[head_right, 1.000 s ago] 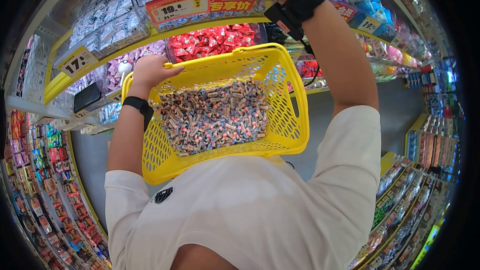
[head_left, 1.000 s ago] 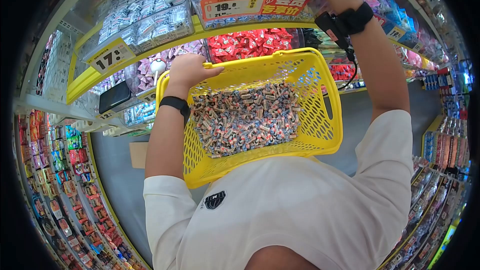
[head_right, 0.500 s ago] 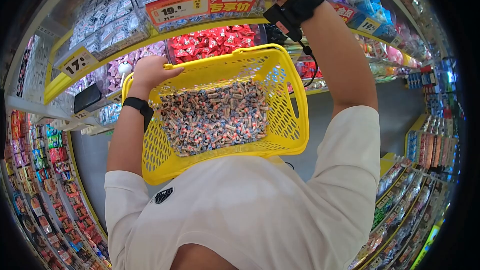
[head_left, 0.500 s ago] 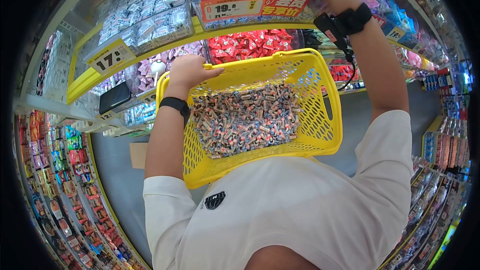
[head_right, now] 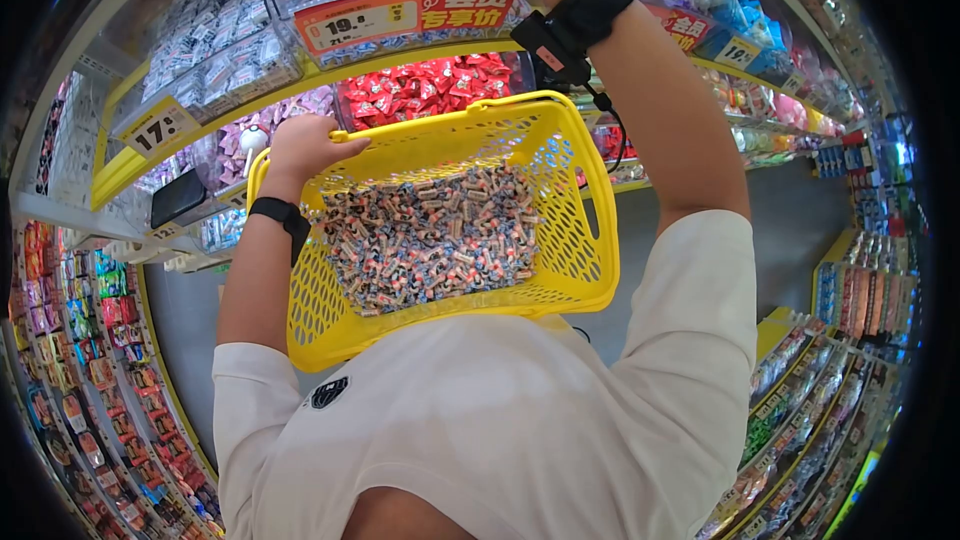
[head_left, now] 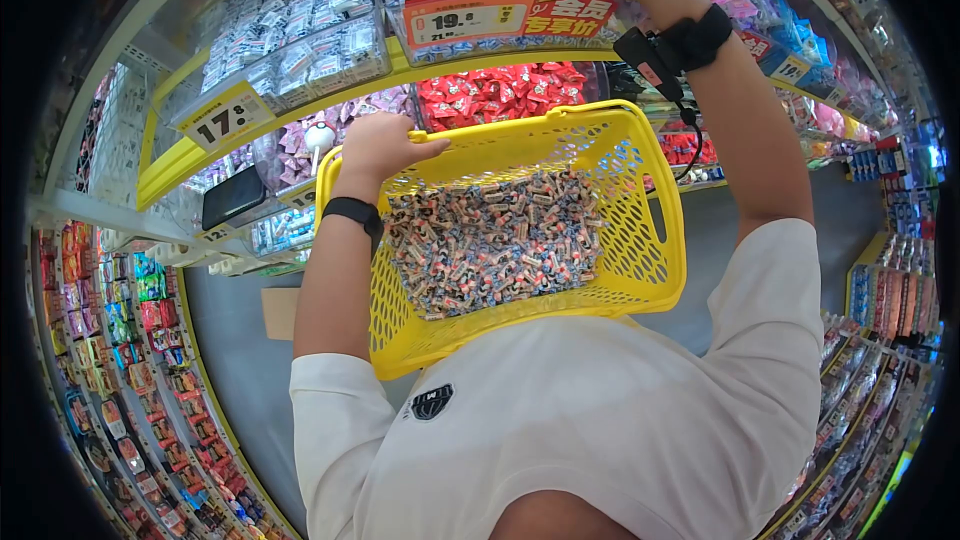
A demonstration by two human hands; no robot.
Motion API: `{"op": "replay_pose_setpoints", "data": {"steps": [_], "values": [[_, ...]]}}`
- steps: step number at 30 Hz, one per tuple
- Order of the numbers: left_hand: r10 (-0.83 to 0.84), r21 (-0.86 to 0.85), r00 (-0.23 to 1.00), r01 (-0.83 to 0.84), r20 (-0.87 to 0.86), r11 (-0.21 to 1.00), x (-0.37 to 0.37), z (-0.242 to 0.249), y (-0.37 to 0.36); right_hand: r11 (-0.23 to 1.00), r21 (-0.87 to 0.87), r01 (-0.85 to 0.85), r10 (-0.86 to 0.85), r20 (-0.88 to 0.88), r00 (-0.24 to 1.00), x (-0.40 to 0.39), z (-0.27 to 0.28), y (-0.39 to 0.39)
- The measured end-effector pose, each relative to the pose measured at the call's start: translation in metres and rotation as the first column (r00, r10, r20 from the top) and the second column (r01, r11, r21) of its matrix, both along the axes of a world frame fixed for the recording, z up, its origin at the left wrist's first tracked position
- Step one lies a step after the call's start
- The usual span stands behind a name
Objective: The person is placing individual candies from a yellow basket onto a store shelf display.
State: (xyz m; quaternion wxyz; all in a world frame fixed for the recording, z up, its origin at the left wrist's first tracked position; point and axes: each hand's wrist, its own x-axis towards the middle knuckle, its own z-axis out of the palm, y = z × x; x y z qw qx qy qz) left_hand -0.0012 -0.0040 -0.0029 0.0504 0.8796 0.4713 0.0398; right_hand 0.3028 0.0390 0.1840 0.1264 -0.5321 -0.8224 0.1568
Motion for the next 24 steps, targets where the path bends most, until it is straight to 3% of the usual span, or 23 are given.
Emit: {"op": "replay_pose_setpoints", "data": {"steps": [2,8,11,14,17,20,23,24], "values": [[0.001,0.004,1.000,-0.001,0.003,1.000,0.000,-0.001,0.000,0.996,-0.080,-0.046,0.046,-0.010,0.999,0.004,-0.004,0.008],[0.001,0.004,1.000,-0.001,-0.009,1.000,0.000,0.001,0.000,0.981,-0.168,0.095,-0.086,0.062,0.994,-0.006,0.007,-0.003],[0.006,-0.006,1.000,-0.006,-0.015,1.000,0.000,0.001,0.000,0.993,-0.115,0.017,-0.021,-0.037,0.999,-0.004,0.006,-0.004],[0.008,-0.007,1.000,-0.009,-0.007,1.000,0.000,0.001,0.000,0.997,0.016,0.080,-0.076,-0.159,0.984,-0.010,0.014,-0.017],[0.011,-0.010,1.000,-0.011,-0.007,1.000,0.001,0.003,-0.001,0.971,0.181,0.158,-0.132,-0.144,0.981,-0.011,0.023,-0.027],[0.008,-0.013,1.000,-0.008,0.003,1.000,0.000,0.003,-0.001,0.931,0.349,0.104,-0.047,-0.167,0.985,-0.007,0.026,-0.042],[0.004,-0.031,1.000,-0.004,0.017,1.000,0.001,0.002,0.000,0.955,0.250,0.161,-0.073,-0.326,0.942,-0.020,0.032,-0.078],[0.012,-0.054,1.000,-0.012,0.004,0.998,0.001,0.004,0.000,0.947,0.310,0.087,0.025,-0.342,0.940,-0.015,0.023,-0.080]]}}
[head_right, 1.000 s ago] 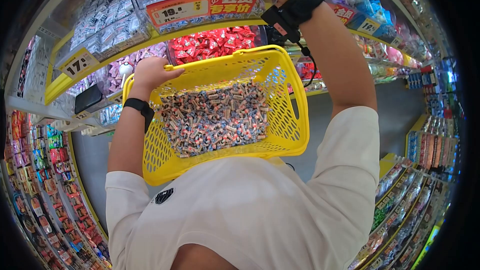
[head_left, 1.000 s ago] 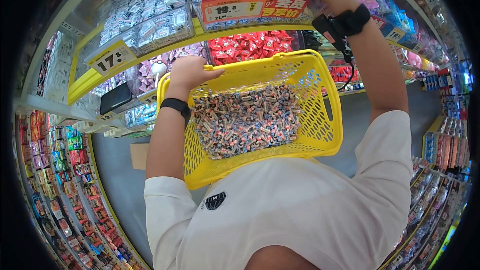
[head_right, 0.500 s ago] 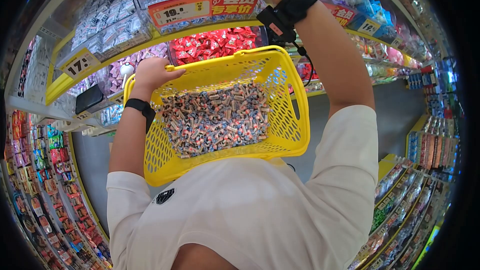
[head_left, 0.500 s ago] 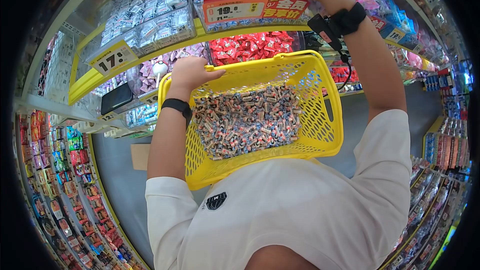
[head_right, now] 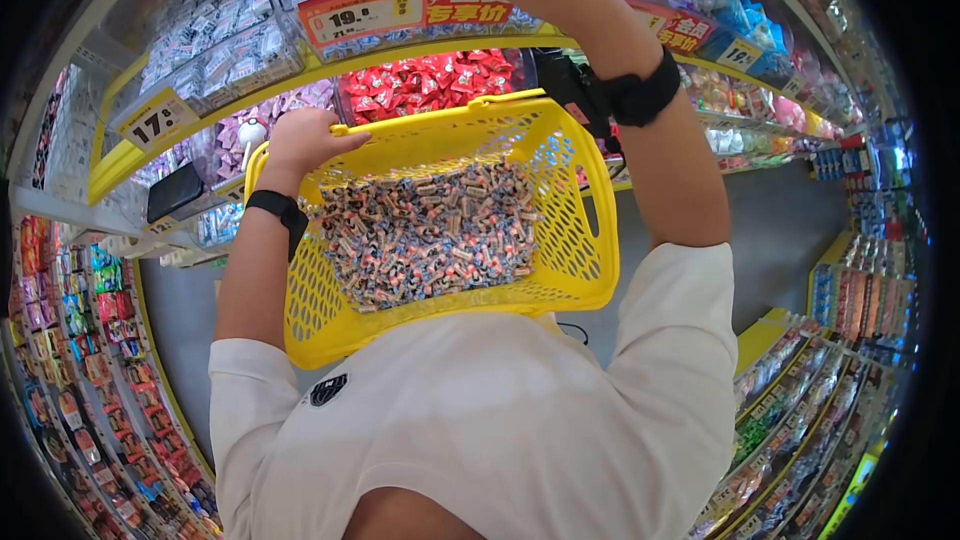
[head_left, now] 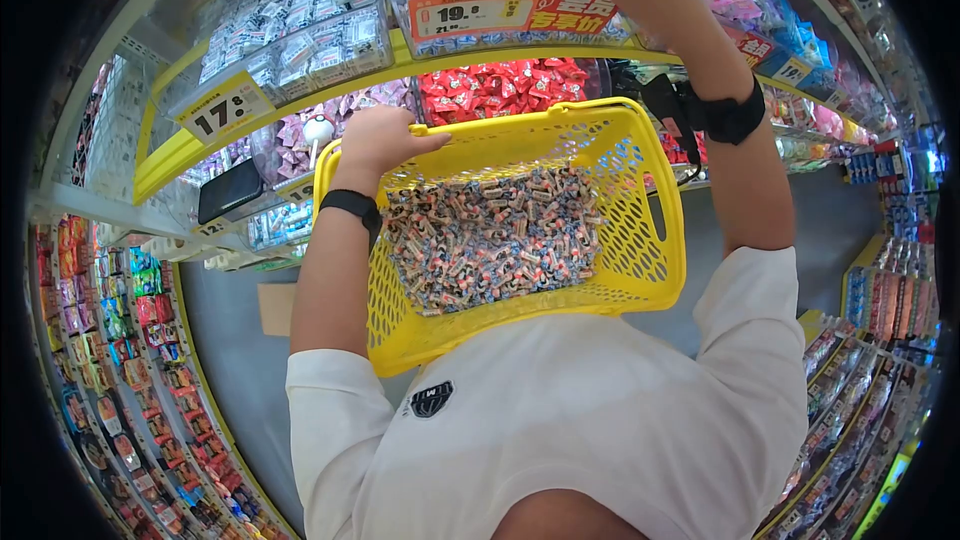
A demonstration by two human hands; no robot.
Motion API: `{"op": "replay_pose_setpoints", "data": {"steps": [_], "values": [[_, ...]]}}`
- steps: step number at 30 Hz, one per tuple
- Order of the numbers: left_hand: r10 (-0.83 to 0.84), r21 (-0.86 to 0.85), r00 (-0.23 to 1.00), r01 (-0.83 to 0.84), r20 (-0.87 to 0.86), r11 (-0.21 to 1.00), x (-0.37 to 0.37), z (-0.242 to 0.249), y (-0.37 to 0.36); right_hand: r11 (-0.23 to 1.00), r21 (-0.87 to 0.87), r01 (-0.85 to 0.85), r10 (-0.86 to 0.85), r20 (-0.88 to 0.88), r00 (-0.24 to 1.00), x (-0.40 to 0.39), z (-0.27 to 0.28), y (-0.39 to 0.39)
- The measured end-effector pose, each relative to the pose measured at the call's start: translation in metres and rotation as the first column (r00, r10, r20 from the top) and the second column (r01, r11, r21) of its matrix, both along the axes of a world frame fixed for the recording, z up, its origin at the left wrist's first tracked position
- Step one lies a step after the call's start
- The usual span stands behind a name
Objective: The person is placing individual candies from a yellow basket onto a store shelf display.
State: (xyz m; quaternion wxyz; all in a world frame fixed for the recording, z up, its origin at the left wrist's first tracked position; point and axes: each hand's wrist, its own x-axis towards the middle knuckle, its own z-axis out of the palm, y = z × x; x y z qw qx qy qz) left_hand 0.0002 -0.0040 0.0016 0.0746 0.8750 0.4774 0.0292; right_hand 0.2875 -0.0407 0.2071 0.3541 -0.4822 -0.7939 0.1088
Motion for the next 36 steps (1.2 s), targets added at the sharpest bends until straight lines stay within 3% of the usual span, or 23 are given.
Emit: {"op": "replay_pose_setpoints", "data": {"steps": [2,3,8,10,13,21,27,36], "values": [[0.009,-0.033,1.000,-0.009,-0.016,0.999,0.000,0.002,-0.001,0.978,0.131,-0.160,0.164,-0.024,0.986,0.015,-0.025,-0.005],[0.010,-0.042,1.000,-0.010,-0.018,0.999,0.000,0.001,0.000,0.991,0.046,-0.123,0.121,0.031,0.992,0.011,-0.023,-0.020],[-0.001,-0.018,1.000,0.001,-0.008,1.000,-0.001,-0.003,0.003,0.944,-0.014,-0.331,0.330,-0.021,0.944,-0.020,-0.056,-0.057],[0.000,-0.025,1.000,0.000,-0.001,1.000,-0.001,-0.001,0.002,0.915,-0.182,-0.361,0.363,-0.027,0.932,-0.028,-0.082,-0.063],[-0.002,-0.018,1.000,0.002,-0.008,1.000,-0.002,-0.003,0.003,0.863,-0.423,-0.278,0.342,0.083,0.936,-0.033,-0.132,-0.066],[-0.001,-0.020,1.000,0.001,-0.012,1.000,-0.001,-0.003,0.003,0.713,-0.687,-0.140,0.344,0.169,0.924,-0.025,-0.270,-0.073],[-0.005,-0.018,1.000,0.005,0.002,1.000,-0.001,-0.001,0.002,0.711,-0.664,-0.231,0.451,0.178,0.875,-0.026,-0.314,-0.082],[-0.006,-0.002,1.000,0.006,0.003,1.000,-0.001,-0.003,0.002,0.726,-0.665,-0.175,0.476,0.302,0.826,-0.037,-0.333,-0.088]]}}
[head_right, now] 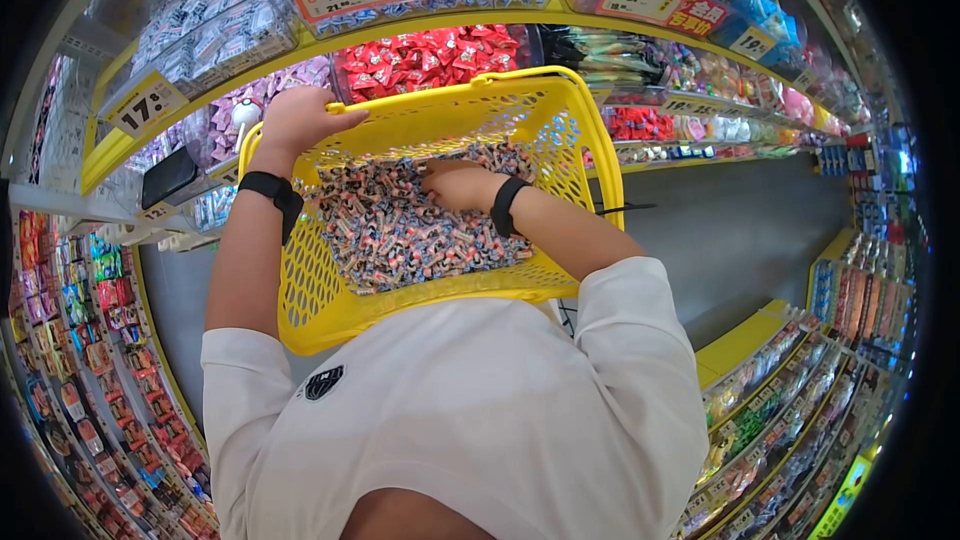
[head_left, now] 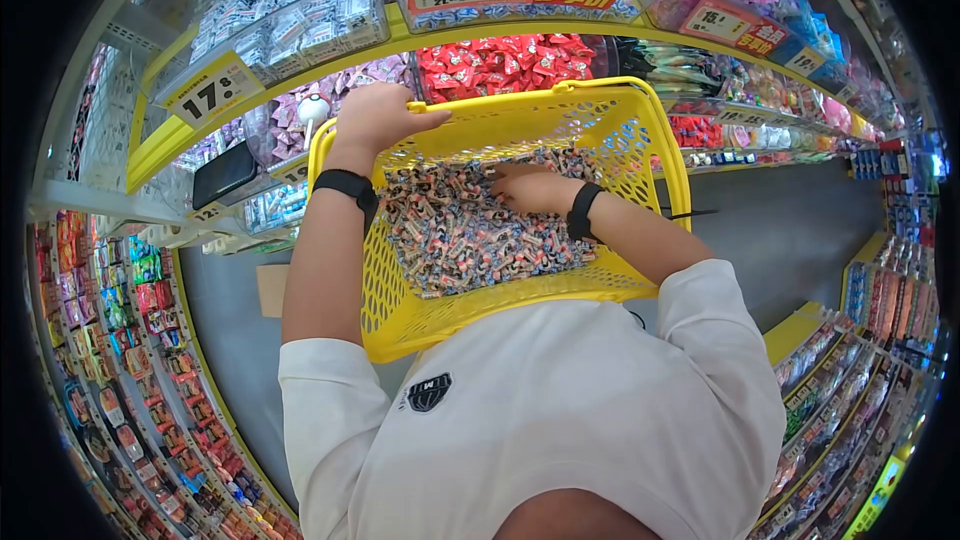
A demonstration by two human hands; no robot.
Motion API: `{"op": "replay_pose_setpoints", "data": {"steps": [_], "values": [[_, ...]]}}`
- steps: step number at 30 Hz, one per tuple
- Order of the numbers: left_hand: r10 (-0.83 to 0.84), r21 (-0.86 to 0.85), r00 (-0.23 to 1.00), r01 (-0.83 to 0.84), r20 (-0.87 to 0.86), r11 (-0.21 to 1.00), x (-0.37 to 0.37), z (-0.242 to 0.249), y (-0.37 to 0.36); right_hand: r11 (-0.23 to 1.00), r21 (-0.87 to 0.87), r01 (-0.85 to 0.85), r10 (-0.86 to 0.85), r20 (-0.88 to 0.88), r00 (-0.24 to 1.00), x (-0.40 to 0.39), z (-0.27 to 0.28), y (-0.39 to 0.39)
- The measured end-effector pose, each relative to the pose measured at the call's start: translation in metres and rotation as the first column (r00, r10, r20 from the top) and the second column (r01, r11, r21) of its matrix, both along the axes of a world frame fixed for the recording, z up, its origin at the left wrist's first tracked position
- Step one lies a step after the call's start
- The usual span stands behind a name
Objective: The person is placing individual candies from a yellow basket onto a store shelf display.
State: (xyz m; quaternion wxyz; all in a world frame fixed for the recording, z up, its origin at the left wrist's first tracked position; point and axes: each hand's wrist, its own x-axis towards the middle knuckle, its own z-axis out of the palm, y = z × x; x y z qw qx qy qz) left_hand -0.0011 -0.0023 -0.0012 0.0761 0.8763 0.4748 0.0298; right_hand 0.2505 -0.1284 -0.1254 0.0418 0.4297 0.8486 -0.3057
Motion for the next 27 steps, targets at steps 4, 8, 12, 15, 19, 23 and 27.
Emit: {"op": "replay_pose_setpoints", "data": {"steps": [4,8,12,15,19,23,27], "values": [[0.004,-0.016,1.000,-0.004,-0.008,1.000,0.001,0.002,0.000,0.992,0.019,0.124,-0.123,-0.035,0.992,0.000,0.008,0.007],[0.003,-0.007,1.000,-0.003,-0.007,1.000,0.000,0.000,0.000,0.975,0.159,0.153,-0.135,-0.119,0.984,0.002,0.025,0.012],[0.003,-0.010,1.000,-0.003,-0.014,1.000,0.001,0.003,0.000,0.968,0.148,0.201,-0.171,-0.196,0.966,0.002,0.051,0.019],[0.023,-0.055,0.999,-0.025,-0.022,0.998,0.003,0.008,-0.003,0.965,0.096,0.242,-0.208,-0.276,0.938,0.000,0.090,0.016],[0.022,-0.056,0.999,-0.024,-0.026,0.998,0.003,0.008,-0.002,0.958,0.164,0.235,-0.147,-0.420,0.895,0.007,0.136,0.018],[0.014,-0.036,1.000,-0.015,-0.013,0.999,0.002,0.006,-0.002,0.906,0.297,0.303,-0.114,-0.519,0.847,0.019,0.191,0.025],[-0.009,0.016,1.000,0.009,-0.003,1.000,0.000,0.001,0.000,0.782,0.437,0.445,-0.102,-0.615,0.782,0.032,0.244,0.027]]}}
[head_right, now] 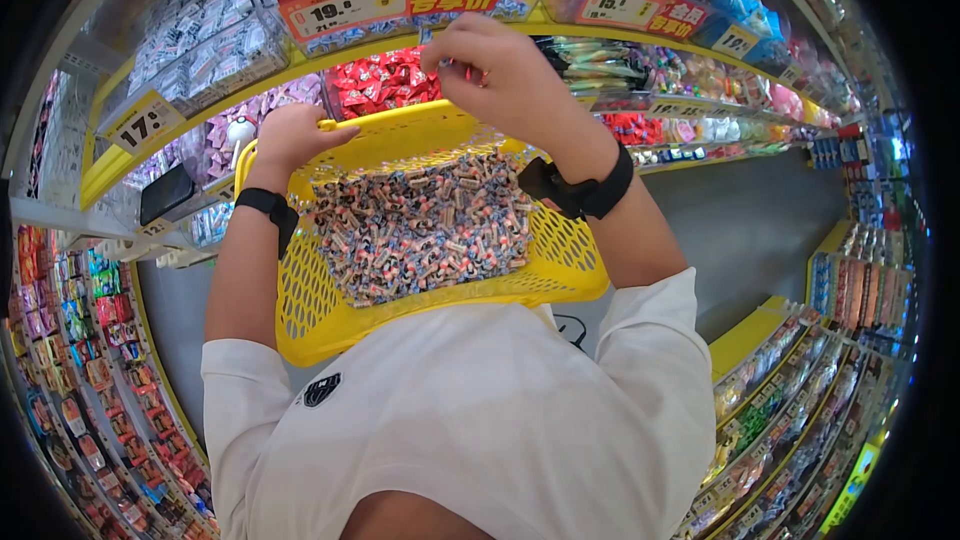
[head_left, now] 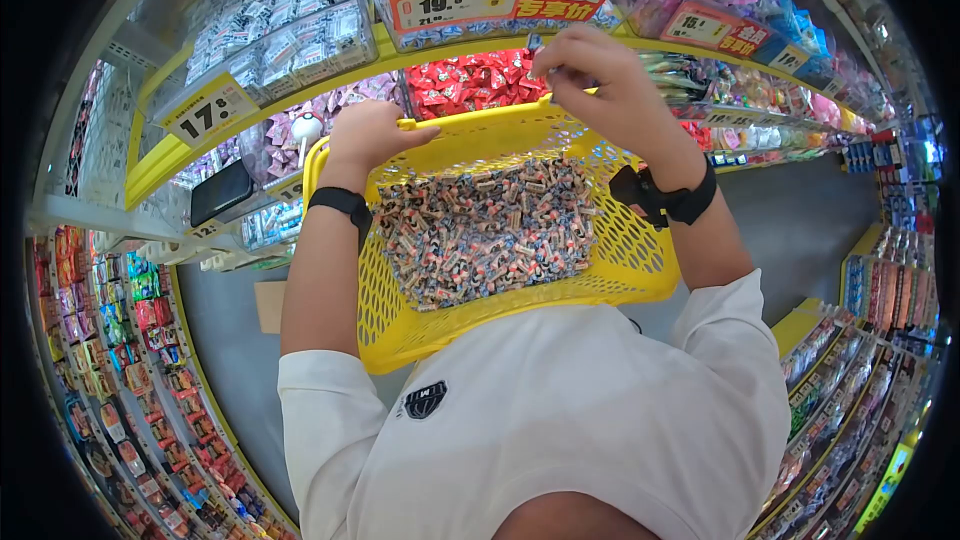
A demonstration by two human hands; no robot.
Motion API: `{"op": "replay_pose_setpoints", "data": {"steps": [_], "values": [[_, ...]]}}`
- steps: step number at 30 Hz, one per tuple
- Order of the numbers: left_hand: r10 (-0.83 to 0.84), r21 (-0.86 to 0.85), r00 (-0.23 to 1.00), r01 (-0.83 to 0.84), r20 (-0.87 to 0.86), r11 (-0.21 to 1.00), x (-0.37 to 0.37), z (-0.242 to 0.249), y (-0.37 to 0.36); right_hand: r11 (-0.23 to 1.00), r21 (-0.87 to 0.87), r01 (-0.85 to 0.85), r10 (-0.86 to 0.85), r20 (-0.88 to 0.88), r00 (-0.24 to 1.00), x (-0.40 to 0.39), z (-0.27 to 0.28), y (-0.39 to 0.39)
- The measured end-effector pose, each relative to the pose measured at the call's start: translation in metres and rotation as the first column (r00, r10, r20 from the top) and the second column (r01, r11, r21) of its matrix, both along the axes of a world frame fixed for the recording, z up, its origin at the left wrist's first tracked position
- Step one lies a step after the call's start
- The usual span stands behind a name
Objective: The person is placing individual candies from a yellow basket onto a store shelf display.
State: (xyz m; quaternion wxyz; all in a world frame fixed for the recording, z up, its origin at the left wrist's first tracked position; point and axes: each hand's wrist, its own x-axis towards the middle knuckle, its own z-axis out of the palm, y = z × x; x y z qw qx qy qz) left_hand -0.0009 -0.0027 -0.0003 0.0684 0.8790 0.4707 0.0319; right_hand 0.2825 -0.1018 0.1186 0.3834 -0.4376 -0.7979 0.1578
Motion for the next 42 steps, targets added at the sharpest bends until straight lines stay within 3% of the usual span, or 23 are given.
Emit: {"op": "replay_pose_setpoints", "data": {"steps": [9,13,16,19,20,22,25,28,37,42], "values": [[-0.002,0.002,1.000,0.002,0.013,1.000,0.000,-0.001,0.000,0.889,0.357,0.289,-0.342,0.095,0.935,0.014,0.081,0.023],[0.000,0.004,1.000,0.000,0.013,1.000,-0.001,-0.003,0.001,0.894,0.407,0.188,-0.290,0.205,0.935,0.026,0.091,0.045],[0.007,-0.015,1.000,-0.007,0.002,1.000,0.000,0.001,0.000,0.882,0.440,0.168,-0.352,0.378,0.856,0.036,0.090,0.061],[0.019,-0.048,1.000,-0.019,-0.010,0.999,0.002,0.005,-0.002,0.927,0.332,0.173,-0.352,0.615,0.706,0.039,0.094,0.075],[0.022,-0.051,1.000,-0.022,-0.010,0.998,0.002,0.005,-0.002,0.932,0.185,0.311,-0.351,0.667,0.657,0.036,0.097,0.077],[0.025,-0.055,1.000,-0.025,-0.012,0.998,0.002,0.006,-0.002,0.814,-0.097,0.572,-0.306,0.766,0.565,0.006,0.119,0.072],[0.023,-0.054,1.000,-0.023,-0.011,0.998,0.002,0.006,-0.003,0.794,-0.181,0.580,-0.259,0.763,0.592,-0.014,0.138,0.057],[0.015,-0.034,1.000,-0.015,-0.003,0.999,0.001,0.003,-0.001,0.838,-0.102,0.536,-0.255,0.795,0.550,0.006,0.111,0.089],[0.006,-0.008,1.000,-0.006,-0.001,1.000,0.001,0.000,0.000,0.829,-0.187,0.527,-0.145,0.839,0.525,0.001,0.122,0.090],[0.014,-0.025,1.000,-0.014,0.011,1.000,0.001,0.002,-0.001,0.890,-0.124,0.439,-0.074,0.910,0.408,0.015,0.105,0.114]]}}
